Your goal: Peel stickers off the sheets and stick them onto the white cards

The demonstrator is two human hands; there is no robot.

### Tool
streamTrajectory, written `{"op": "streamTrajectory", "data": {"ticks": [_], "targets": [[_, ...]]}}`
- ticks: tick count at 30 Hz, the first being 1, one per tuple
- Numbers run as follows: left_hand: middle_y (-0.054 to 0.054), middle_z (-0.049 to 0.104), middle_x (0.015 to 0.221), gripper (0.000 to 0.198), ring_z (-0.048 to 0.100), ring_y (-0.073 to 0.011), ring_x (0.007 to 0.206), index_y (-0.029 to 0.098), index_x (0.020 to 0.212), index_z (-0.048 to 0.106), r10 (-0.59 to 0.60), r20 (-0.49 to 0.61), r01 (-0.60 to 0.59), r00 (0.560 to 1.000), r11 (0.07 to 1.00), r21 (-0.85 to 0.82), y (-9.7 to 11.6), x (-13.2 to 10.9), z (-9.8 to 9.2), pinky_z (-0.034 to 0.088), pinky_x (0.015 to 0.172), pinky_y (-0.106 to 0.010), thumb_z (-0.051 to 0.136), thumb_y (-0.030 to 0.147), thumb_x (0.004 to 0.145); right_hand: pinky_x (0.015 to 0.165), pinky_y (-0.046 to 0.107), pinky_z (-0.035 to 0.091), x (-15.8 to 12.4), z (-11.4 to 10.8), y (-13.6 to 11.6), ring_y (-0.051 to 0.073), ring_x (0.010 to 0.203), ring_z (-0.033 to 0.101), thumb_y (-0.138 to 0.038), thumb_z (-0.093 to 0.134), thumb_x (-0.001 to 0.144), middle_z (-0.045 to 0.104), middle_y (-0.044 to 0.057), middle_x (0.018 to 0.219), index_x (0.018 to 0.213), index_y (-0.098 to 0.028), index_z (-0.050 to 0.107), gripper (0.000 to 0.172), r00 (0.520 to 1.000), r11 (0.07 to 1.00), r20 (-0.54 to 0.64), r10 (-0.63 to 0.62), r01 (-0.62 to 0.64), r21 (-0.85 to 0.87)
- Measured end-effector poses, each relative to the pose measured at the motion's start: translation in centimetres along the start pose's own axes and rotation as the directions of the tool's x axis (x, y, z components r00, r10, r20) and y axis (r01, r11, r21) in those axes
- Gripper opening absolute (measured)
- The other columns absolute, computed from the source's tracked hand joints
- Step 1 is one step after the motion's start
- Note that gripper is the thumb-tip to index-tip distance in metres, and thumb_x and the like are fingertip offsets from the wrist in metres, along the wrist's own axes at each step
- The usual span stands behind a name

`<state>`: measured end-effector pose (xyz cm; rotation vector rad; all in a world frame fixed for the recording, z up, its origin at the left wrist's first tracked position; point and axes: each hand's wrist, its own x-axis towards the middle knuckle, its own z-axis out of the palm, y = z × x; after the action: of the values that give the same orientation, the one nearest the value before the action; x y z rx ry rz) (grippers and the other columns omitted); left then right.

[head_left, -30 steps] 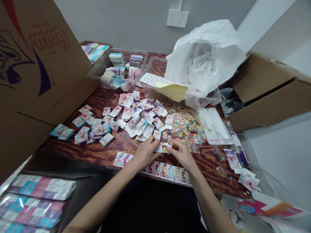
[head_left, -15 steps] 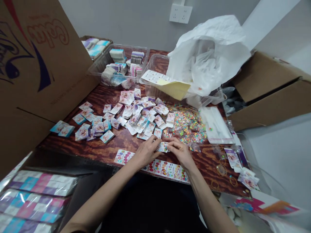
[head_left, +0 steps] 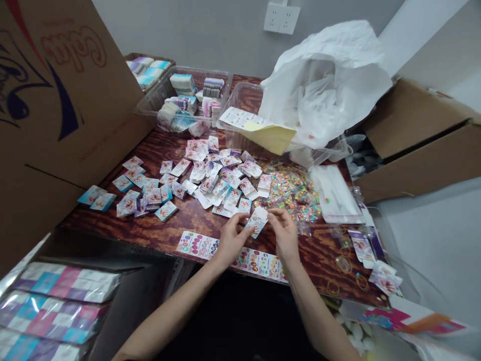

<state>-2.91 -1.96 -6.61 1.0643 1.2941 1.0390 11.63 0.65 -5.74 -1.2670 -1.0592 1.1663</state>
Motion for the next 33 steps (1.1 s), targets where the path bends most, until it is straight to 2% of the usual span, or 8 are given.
{"op": "streamTrajectory", "data": {"ticks": [6,9,12,15,18,22,29,33], "targets": [[0.000,0.053,0.091,0.041,0.054,-0.0086,0.065,0.025,0.124,0.055,0.150,-0.027,-0.148,0.988,0.988,0.039,0.8,-0.3,0.6,0.049,0.062,-0.021,0.065,0.030,0.085,0.077,0.029,0.048,-1.0,0.4,0.8,0.017,0.083,0.060,-0.029,0.073,0.076,0.064,0.004,0.093,0.090,-0.019,0.064,0.018,0.981,0.994,-0.179,-0.076,0.089,0.064],[-0.003,0.054,0.098,0.035,0.052,-0.0084,0.066,0.025,0.123,0.060,0.195,0.082,-0.203,0.977,0.974,0.101,1.1,-0.1,-0.1,0.050,0.064,-0.022,0.061,0.031,0.089,0.078,0.029,0.046,-0.8,-0.3,0.8,0.018,0.085,0.058,-0.028,0.070,0.079,0.063,0.002,0.084,0.077,-0.019,0.070,0.009,0.993,0.996,-0.080,-0.091,0.091,-0.005],[-0.004,0.058,0.095,0.035,0.056,-0.0099,0.064,0.022,0.119,0.058,0.095,0.231,-0.099,0.968,0.995,0.006,0.9,0.0,-1.1,0.049,0.056,-0.020,0.063,0.034,0.087,0.072,0.027,0.045,-0.8,-0.9,0.5,0.015,0.076,0.057,-0.027,0.071,0.078,0.062,0.001,0.077,0.070,-0.019,0.070,0.011,0.996,0.996,0.060,-0.059,0.063,-0.064],[0.000,0.060,0.084,0.033,0.056,-0.0094,0.056,0.020,0.112,0.053,0.011,0.331,0.006,0.943,0.999,-0.051,0.7,0.1,-1.6,0.046,0.050,-0.019,0.066,0.034,0.085,0.070,0.027,0.046,-0.8,-1.0,0.0,0.016,0.074,0.059,-0.028,0.072,0.076,0.064,0.000,0.077,0.091,-0.022,0.071,0.016,0.993,0.999,0.112,0.026,-0.023,-0.025],[0.001,0.060,0.083,0.034,0.056,-0.0086,0.053,0.021,0.113,0.050,-0.004,0.296,0.022,0.955,0.998,-0.058,0.6,-0.1,-1.6,0.045,0.048,-0.019,0.065,0.035,0.085,0.074,0.030,0.048,-0.8,-1.0,-0.7,0.018,0.080,0.062,-0.031,0.070,0.078,0.067,0.001,0.083,0.103,-0.024,0.070,0.026,0.984,0.998,0.174,0.047,-0.040,-0.042],[0.000,0.060,0.094,0.040,0.060,-0.0091,0.058,0.024,0.119,0.044,0.031,0.201,-0.028,0.979,0.999,-0.016,0.6,-0.3,-1.3,0.045,0.049,-0.018,0.064,0.033,0.085,0.084,0.034,0.046,-0.8,-1.3,-1.3,0.021,0.089,0.061,-0.033,0.064,0.085,0.068,0.004,0.088,0.083,-0.021,0.075,0.016,0.965,0.982,0.261,-0.023,0.071,-0.177],[-0.001,0.062,0.091,0.049,0.061,-0.0112,0.059,0.024,0.125,0.046,0.034,0.259,-0.050,0.965,0.997,0.056,1.1,-0.4,-1.1,0.047,0.052,-0.021,0.069,0.030,0.081,0.062,0.027,0.045,-0.6,-1.2,-0.4,0.015,0.061,0.055,-0.039,0.082,0.065,0.063,-0.001,0.067,0.074,-0.020,0.067,0.026,0.955,0.958,0.139,0.261,-0.274,0.084],[0.000,0.061,0.089,0.050,0.059,-0.0105,0.054,0.025,0.128,0.044,0.029,0.282,-0.030,0.959,1.000,-0.001,1.0,-0.5,-1.1,0.045,0.046,-0.019,0.067,0.030,0.083,0.057,0.026,0.042,-0.6,-1.5,-0.3,0.013,0.055,0.051,-0.038,0.082,0.065,0.060,-0.003,0.060,0.066,-0.019,0.065,0.026,0.949,0.954,0.143,0.279,-0.292,0.074]]}}
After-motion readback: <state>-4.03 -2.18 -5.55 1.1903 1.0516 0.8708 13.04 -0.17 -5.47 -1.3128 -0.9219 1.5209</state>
